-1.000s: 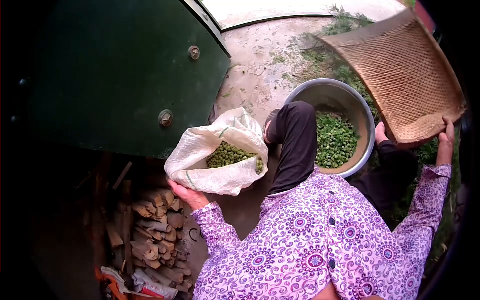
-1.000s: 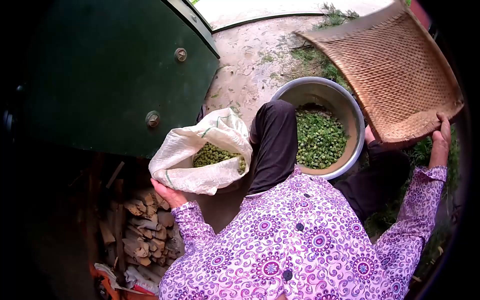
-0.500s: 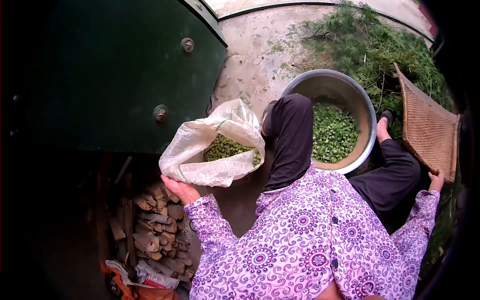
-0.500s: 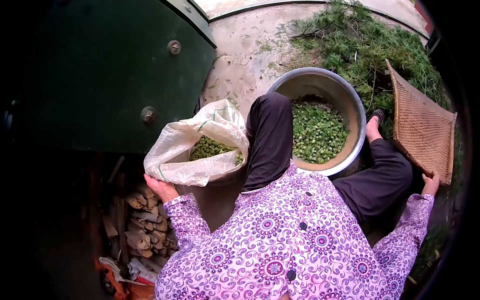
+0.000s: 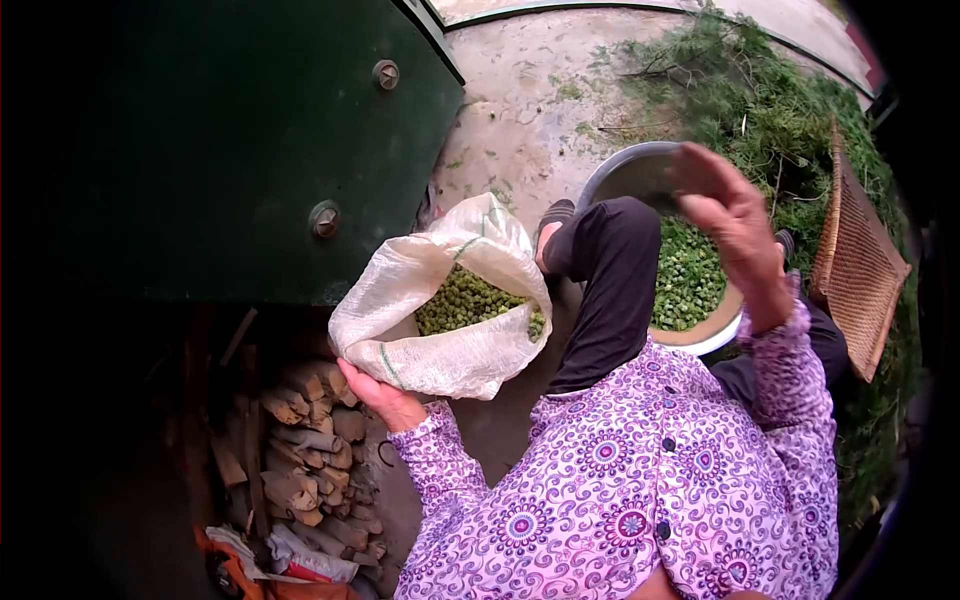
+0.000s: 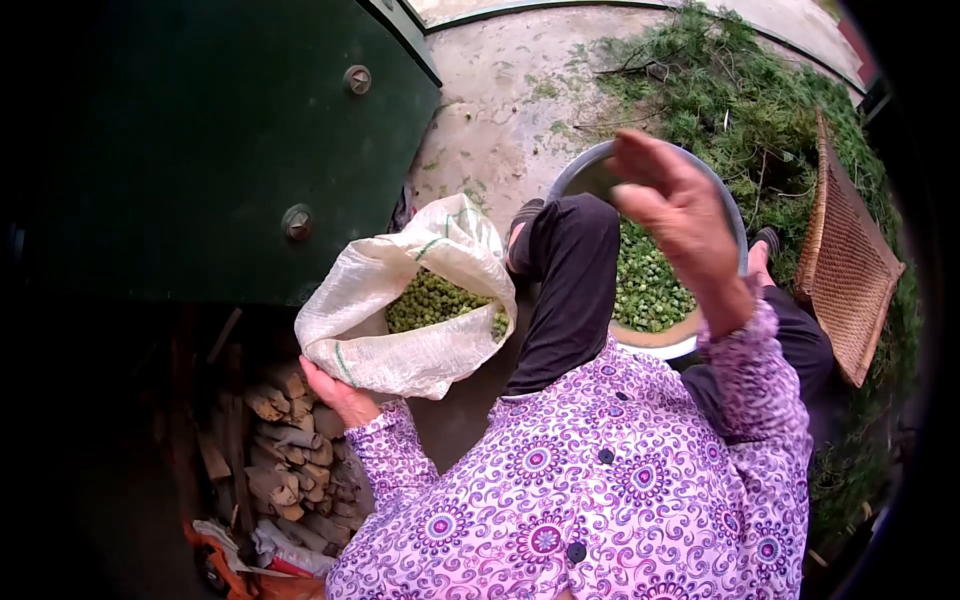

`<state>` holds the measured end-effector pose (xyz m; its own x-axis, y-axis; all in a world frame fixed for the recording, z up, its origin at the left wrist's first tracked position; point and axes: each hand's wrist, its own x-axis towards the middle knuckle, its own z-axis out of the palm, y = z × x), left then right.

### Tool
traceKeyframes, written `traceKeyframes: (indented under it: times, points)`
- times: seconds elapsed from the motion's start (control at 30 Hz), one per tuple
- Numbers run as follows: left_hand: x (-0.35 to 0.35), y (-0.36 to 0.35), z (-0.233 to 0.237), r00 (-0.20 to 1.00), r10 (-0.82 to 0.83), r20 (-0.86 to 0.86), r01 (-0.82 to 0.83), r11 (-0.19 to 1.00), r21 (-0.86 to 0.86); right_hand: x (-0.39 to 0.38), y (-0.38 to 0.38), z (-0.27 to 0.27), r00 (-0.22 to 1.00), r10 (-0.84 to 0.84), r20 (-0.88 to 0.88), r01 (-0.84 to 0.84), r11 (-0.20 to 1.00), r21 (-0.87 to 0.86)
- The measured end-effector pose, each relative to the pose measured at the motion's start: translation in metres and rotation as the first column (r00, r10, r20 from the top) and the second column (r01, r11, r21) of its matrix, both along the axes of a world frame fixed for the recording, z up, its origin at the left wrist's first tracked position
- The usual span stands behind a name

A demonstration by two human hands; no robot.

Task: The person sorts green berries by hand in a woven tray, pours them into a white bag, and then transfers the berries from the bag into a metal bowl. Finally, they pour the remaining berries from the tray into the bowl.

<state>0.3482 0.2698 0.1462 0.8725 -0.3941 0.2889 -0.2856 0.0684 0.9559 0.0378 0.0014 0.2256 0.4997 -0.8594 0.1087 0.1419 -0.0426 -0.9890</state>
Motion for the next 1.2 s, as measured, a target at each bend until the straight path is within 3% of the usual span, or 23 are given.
traceKeyframes:
  times: [0.03,0.07,0.1,0.13,0.17,0.2,0.23,0.33,0.4,0.5,0.57,0.63,0.67,0.7,0.77,0.8,0.9,0.93,0.97,1.03,1.1,1.17,1.2]
  points:
    - [0.0,0.0,0.0,0.999,0.016,-0.044,-0.018,0.999,-0.044,0.047,0.01,-0.014,0.99,0.122,-0.063,-0.122,0.992,0.012]
    - [0.003,0.006,-0.007,0.996,-0.01,-0.088,0.003,0.996,-0.085,0.082,0.015,-0.044,0.949,0.185,-0.254,-0.203,0.978,-0.045]
    - [0.006,0.009,-0.011,0.996,-0.013,-0.083,0.007,0.997,-0.081,0.121,0.016,-0.091,0.903,0.219,-0.37,-0.235,0.972,0.002]
    - [0.008,0.012,-0.014,0.963,0.002,-0.269,-0.049,0.985,-0.167,0.151,0.023,-0.115,0.811,0.048,-0.583,-0.221,0.948,-0.229]
    - [0.008,0.013,-0.014,0.895,-0.002,-0.446,-0.115,0.965,-0.236,0.168,0.028,-0.147,0.709,-0.028,-0.704,-0.255,0.922,-0.293]
    - [-0.003,0.009,-0.01,0.996,0.076,-0.035,-0.076,0.997,0.011,0.177,0.036,-0.139,0.558,0.115,-0.822,-0.261,0.964,-0.043]
    - [-0.001,0.011,-0.015,0.995,0.097,0.021,-0.097,0.995,0.025,0.185,0.039,-0.153,0.488,0.197,-0.85,-0.295,0.954,0.052]
    - [-0.004,0.013,-0.015,0.995,0.094,0.044,-0.094,0.996,-0.009,0.195,0.038,-0.183,0.411,0.228,-0.883,-0.358,0.931,0.073]
    - [-0.006,0.01,-0.009,0.988,0.148,0.039,-0.15,0.987,0.06,0.203,0.026,-0.216,0.288,0.263,-0.921,-0.495,0.864,0.092]
    - [-0.001,0.015,-0.011,0.993,0.109,0.037,-0.111,0.991,0.068,0.209,0.018,-0.24,0.291,0.201,-0.935,-0.552,0.834,0.008]
    - [0.001,0.018,-0.012,0.993,0.117,0.021,-0.118,0.987,0.113,0.207,0.012,-0.253,0.349,0.247,-0.904,-0.56,0.829,0.01]
    - [0.008,0.024,-0.015,0.982,0.18,-0.049,-0.181,0.983,-0.012,0.212,0.012,-0.26,0.706,0.193,-0.682,-0.493,0.825,-0.277]
    - [0.011,0.028,-0.013,0.979,0.167,-0.115,-0.17,0.985,-0.014,0.205,0.013,-0.219,0.786,0.394,-0.476,-0.431,0.902,0.034]
    - [0.014,0.031,-0.017,0.978,0.172,-0.118,-0.175,0.984,-0.014,0.202,0.01,-0.182,0.78,0.497,-0.379,-0.393,0.862,0.321]
    - [0.021,0.036,-0.022,0.98,0.192,0.049,-0.196,0.975,0.108,0.206,0.0,-0.168,0.884,0.406,-0.23,-0.324,0.889,0.323]
    - [0.021,0.036,-0.023,0.981,0.178,-0.083,-0.174,0.983,0.049,0.207,-0.004,-0.16,0.883,0.423,-0.201,-0.332,0.868,0.369]
    - [0.014,0.019,-0.012,0.963,0.213,-0.167,-0.222,0.975,-0.032,0.206,-0.007,-0.122,0.882,0.445,-0.156,-0.364,0.853,0.375]
    - [0.029,0.028,-0.022,0.946,0.085,-0.313,-0.136,0.98,-0.146,0.204,-0.004,-0.114,0.889,0.454,-0.063,-0.392,0.826,0.405]
    - [0.039,0.028,-0.027,0.945,0.084,-0.315,-0.137,0.979,-0.151,0.205,-0.001,-0.109,0.889,0.457,0.029,-0.423,0.796,0.434]
    - [0.052,0.027,-0.038,0.818,-0.158,-0.553,-0.103,0.906,-0.411,0.217,0.013,-0.108,0.873,0.475,0.114,-0.478,0.783,0.398]
    - [0.025,0.001,-0.043,0.85,-0.295,-0.437,0.146,0.928,-0.342,0.213,0.036,-0.076,0.824,0.565,0.042,-0.542,0.765,0.347]
    - [-0.02,-0.035,-0.039,0.889,-0.362,-0.281,0.332,0.931,-0.151,0.218,0.063,-0.081,0.736,0.671,0.093,-0.666,0.692,0.279]
    - [-0.025,-0.045,-0.054,0.937,-0.349,-0.006,0.316,0.841,0.44,0.215,0.073,-0.078,0.729,0.683,-0.039,-0.675,0.728,0.119]
